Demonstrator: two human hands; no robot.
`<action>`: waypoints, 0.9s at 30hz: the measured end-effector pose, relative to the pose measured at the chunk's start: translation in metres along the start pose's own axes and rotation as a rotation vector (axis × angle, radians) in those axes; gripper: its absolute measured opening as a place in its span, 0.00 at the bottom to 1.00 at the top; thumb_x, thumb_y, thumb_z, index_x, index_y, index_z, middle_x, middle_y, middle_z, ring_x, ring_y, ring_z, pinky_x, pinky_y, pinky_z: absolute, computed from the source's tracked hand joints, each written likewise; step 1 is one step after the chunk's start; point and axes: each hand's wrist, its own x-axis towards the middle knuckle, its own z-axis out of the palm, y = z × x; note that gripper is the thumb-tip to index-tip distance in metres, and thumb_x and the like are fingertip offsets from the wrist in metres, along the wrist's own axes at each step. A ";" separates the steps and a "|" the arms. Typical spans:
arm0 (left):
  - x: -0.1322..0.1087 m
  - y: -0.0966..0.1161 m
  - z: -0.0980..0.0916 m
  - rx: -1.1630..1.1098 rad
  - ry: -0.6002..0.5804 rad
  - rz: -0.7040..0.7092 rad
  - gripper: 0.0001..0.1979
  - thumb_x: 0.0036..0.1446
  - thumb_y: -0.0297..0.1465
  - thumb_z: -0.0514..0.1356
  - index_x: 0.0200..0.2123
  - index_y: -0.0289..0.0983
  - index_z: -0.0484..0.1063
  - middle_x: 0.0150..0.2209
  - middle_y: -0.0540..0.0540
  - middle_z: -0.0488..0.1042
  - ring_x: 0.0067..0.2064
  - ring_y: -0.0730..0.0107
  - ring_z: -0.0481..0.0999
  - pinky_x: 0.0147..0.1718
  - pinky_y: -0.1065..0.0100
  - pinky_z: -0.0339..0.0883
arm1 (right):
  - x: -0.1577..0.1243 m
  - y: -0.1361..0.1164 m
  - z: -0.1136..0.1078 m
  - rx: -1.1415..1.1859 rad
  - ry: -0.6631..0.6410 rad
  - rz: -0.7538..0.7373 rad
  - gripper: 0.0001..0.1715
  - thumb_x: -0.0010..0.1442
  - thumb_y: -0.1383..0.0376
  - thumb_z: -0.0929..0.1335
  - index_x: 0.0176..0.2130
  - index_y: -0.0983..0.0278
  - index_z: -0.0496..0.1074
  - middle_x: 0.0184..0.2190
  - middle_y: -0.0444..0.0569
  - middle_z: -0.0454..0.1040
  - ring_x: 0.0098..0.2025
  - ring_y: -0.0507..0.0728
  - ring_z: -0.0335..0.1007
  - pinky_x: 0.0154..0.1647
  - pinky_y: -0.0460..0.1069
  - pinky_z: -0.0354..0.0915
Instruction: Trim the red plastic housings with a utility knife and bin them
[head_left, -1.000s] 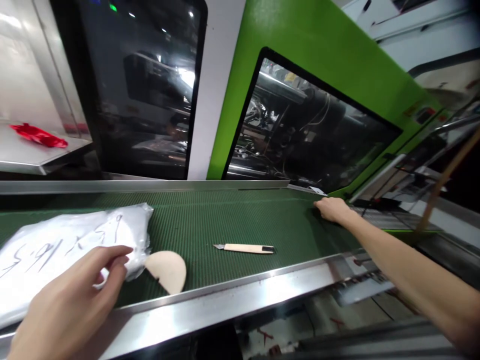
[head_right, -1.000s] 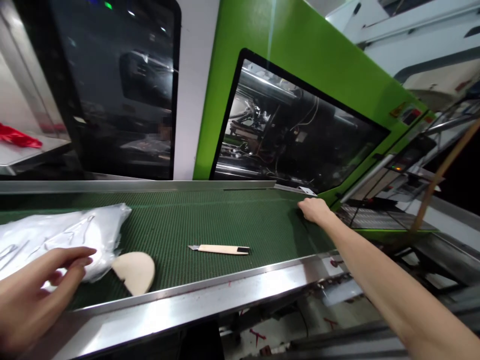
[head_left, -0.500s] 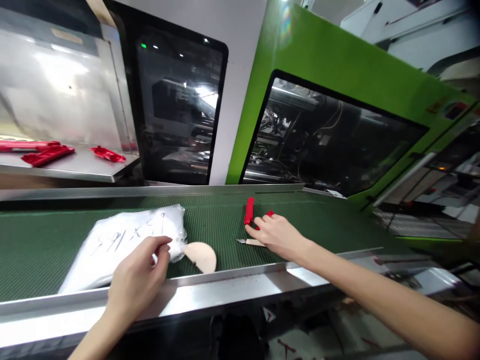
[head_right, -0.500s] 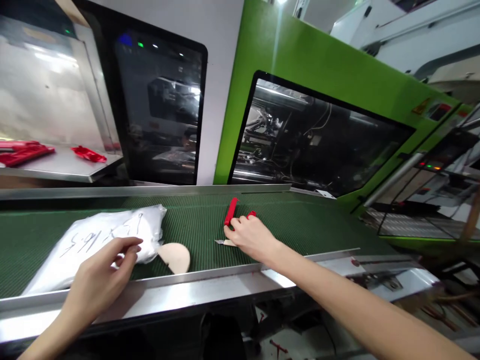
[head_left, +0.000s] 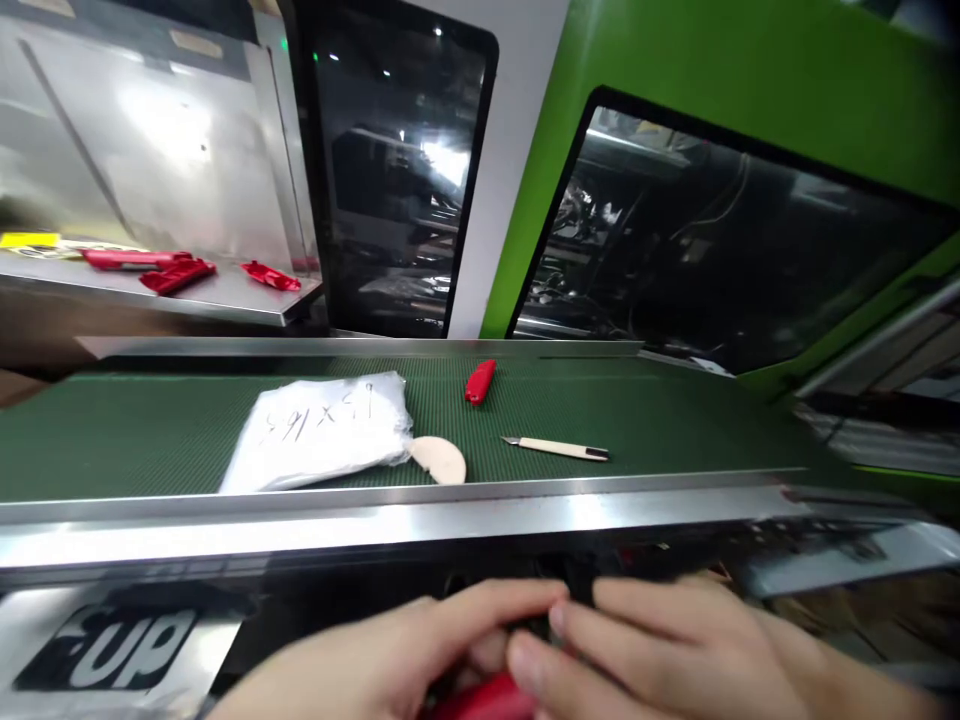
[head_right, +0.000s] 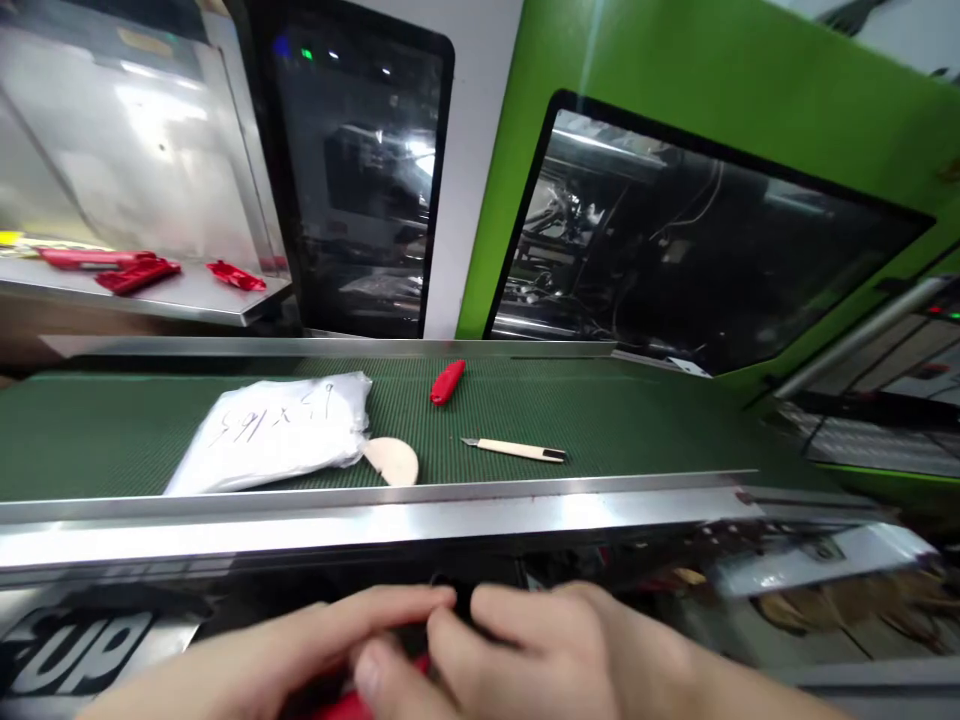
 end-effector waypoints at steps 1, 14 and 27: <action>-0.001 -0.012 0.004 -0.154 0.010 -0.016 0.26 0.58 0.37 0.64 0.60 0.52 0.66 0.43 0.48 0.75 0.39 0.69 0.74 0.41 0.69 0.67 | -0.002 0.011 0.009 0.039 -0.025 -0.014 0.13 0.67 0.62 0.63 0.46 0.54 0.76 0.39 0.37 0.80 0.33 0.51 0.78 0.21 0.46 0.70; -0.028 -0.056 0.050 -0.739 0.827 0.100 0.10 0.61 0.33 0.58 0.44 0.37 0.72 0.41 0.43 0.70 0.32 0.73 0.66 0.29 0.70 0.60 | -0.060 0.139 0.083 0.232 -0.429 0.630 0.08 0.59 0.63 0.69 0.36 0.63 0.80 0.29 0.47 0.78 0.27 0.53 0.71 0.26 0.47 0.63; -0.042 -0.072 0.064 -0.843 0.939 0.067 0.06 0.60 0.30 0.61 0.42 0.39 0.72 0.41 0.46 0.72 0.31 0.78 0.66 0.29 0.74 0.63 | -0.024 -0.076 0.042 0.626 0.051 0.886 0.16 0.63 0.68 0.67 0.50 0.54 0.70 0.42 0.46 0.72 0.37 0.53 0.71 0.27 0.45 0.68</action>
